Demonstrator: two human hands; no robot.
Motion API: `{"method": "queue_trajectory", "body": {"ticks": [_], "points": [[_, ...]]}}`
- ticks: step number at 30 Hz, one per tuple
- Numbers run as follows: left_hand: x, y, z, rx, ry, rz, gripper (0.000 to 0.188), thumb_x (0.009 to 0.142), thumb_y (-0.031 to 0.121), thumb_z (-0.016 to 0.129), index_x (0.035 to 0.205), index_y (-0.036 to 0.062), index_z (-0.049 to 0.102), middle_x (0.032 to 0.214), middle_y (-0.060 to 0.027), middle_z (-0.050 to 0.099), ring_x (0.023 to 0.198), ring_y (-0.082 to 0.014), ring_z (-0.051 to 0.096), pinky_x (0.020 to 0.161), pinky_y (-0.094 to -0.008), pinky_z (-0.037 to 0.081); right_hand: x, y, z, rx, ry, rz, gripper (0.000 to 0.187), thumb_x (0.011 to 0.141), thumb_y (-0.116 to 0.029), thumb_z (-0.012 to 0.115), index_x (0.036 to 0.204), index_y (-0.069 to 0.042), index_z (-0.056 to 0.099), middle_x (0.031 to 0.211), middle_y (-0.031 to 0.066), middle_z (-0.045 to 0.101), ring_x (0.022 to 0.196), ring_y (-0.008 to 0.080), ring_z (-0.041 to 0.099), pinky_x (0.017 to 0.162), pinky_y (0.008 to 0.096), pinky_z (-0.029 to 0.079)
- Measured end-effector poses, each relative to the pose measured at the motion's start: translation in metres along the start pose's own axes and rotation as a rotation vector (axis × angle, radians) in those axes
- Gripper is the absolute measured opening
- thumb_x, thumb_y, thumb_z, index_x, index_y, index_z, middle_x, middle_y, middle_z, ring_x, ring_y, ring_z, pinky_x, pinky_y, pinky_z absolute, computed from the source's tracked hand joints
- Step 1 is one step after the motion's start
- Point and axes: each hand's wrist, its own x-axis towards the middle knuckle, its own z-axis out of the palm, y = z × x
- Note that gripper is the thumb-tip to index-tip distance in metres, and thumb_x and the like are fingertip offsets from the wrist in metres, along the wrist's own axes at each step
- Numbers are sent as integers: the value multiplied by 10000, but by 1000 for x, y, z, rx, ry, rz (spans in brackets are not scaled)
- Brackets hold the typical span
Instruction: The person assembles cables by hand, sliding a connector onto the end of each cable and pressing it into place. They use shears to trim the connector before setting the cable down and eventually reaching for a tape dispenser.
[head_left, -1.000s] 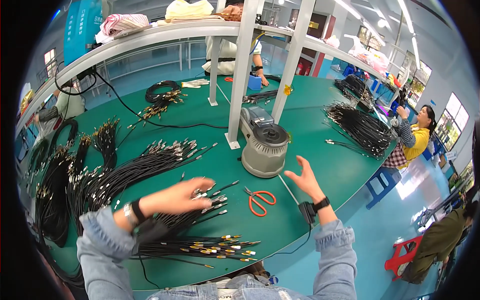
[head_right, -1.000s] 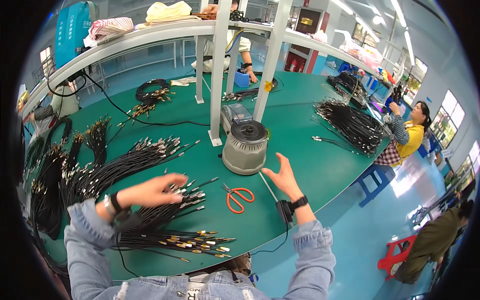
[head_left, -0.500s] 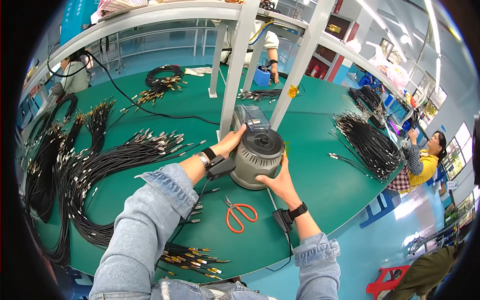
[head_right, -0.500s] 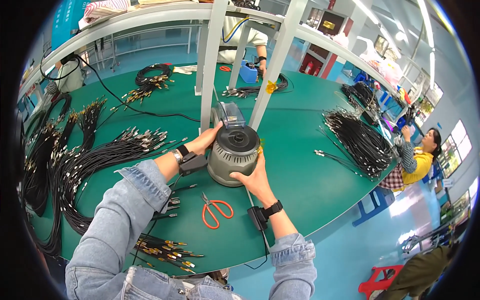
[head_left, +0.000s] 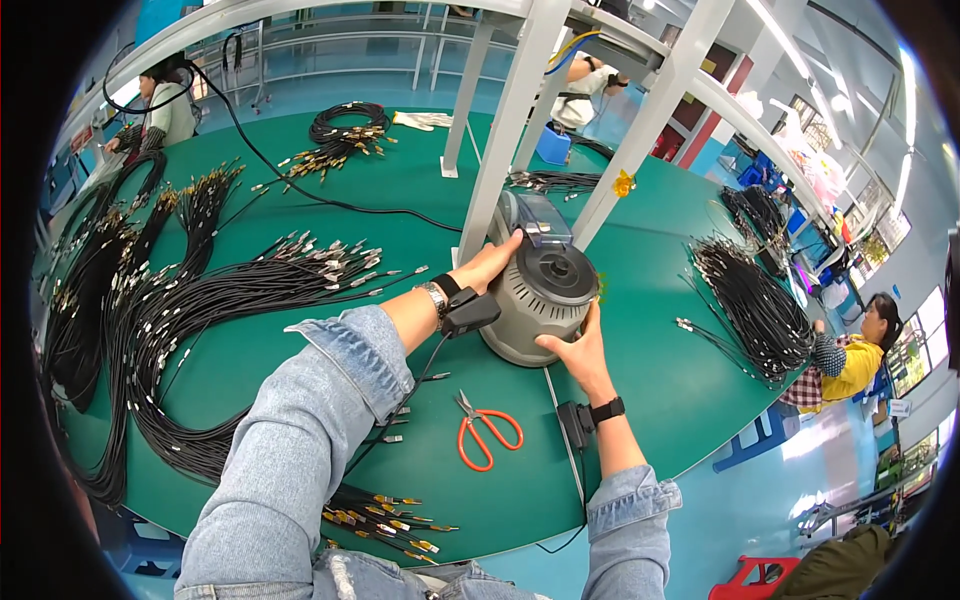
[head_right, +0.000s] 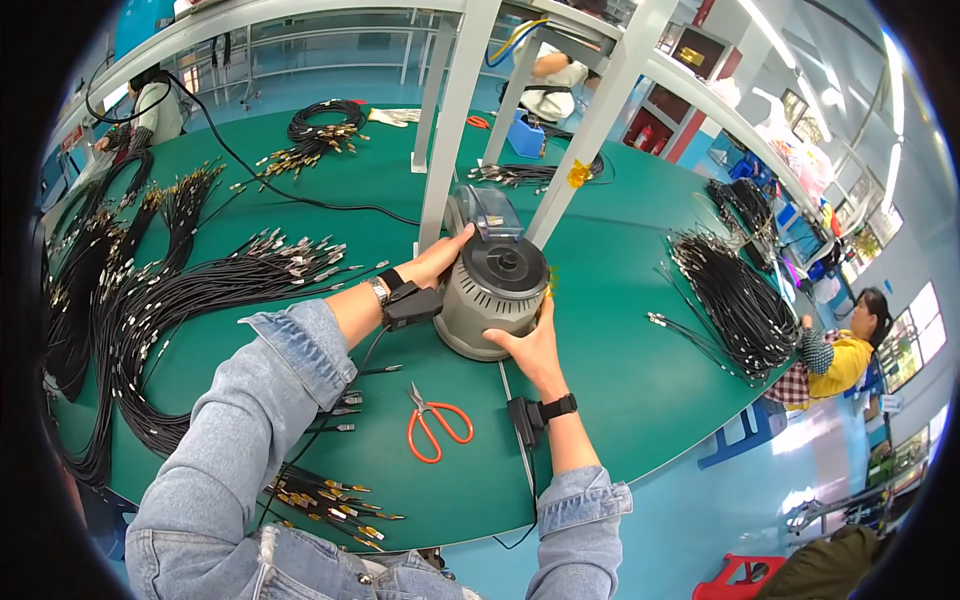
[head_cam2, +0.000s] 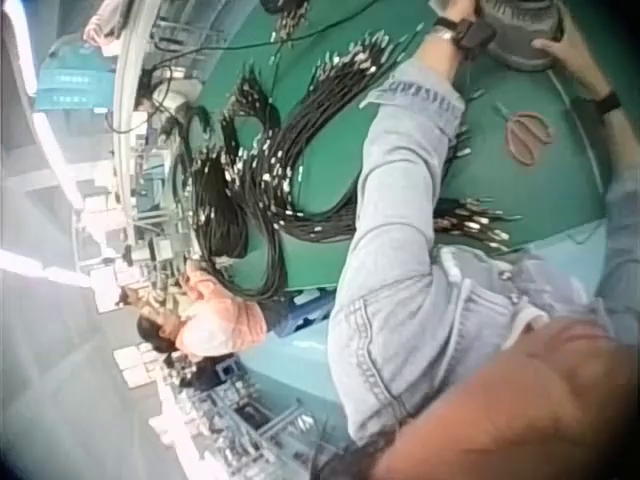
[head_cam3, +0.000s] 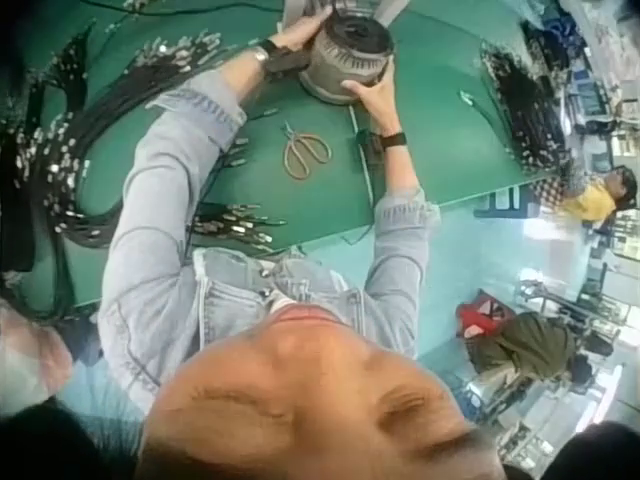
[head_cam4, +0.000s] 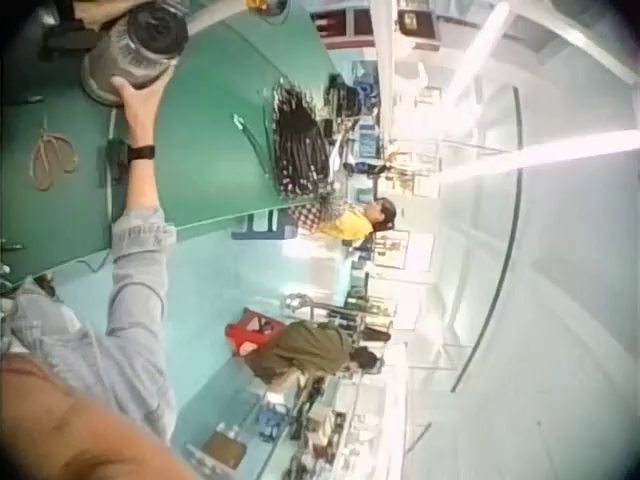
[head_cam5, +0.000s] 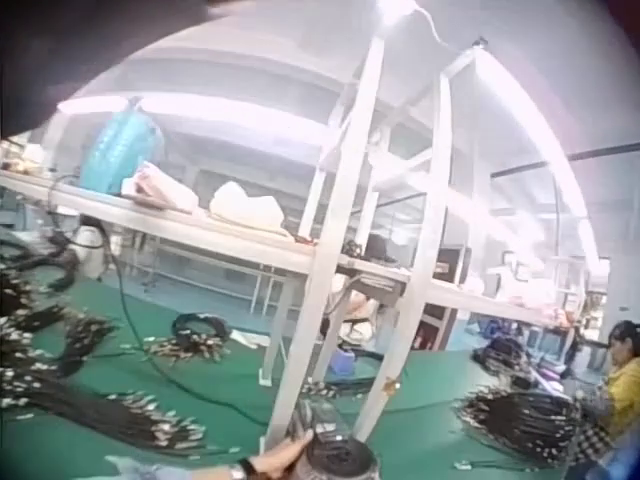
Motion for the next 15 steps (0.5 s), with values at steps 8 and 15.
{"method": "queue_trajectory", "body": {"ticks": [8, 15], "points": [[19, -28, -19, -286, -144, 32, 741, 887, 467, 549, 1359, -48, 304, 1353, -186, 411, 1220, -272, 426, 992, -417, 370, 1, -7, 3, 106, -55, 13, 1062, 544, -223, 887, 1366, -11, 250, 1307, 128, 431, 1212, 233, 436, 1026, 358, 354], [-19, -28, 36, -297, -43, 83, 766, 876, 425, 593, 1360, -8, 188, 1359, -172, 376, 1192, -273, 447, 998, -413, 379, -32, 1, -37, 148, -41, 77, 1032, 539, -111, 871, 1371, -39, 267, 1318, 102, 437, 1211, 228, 448, 1026, 366, 369]]}}
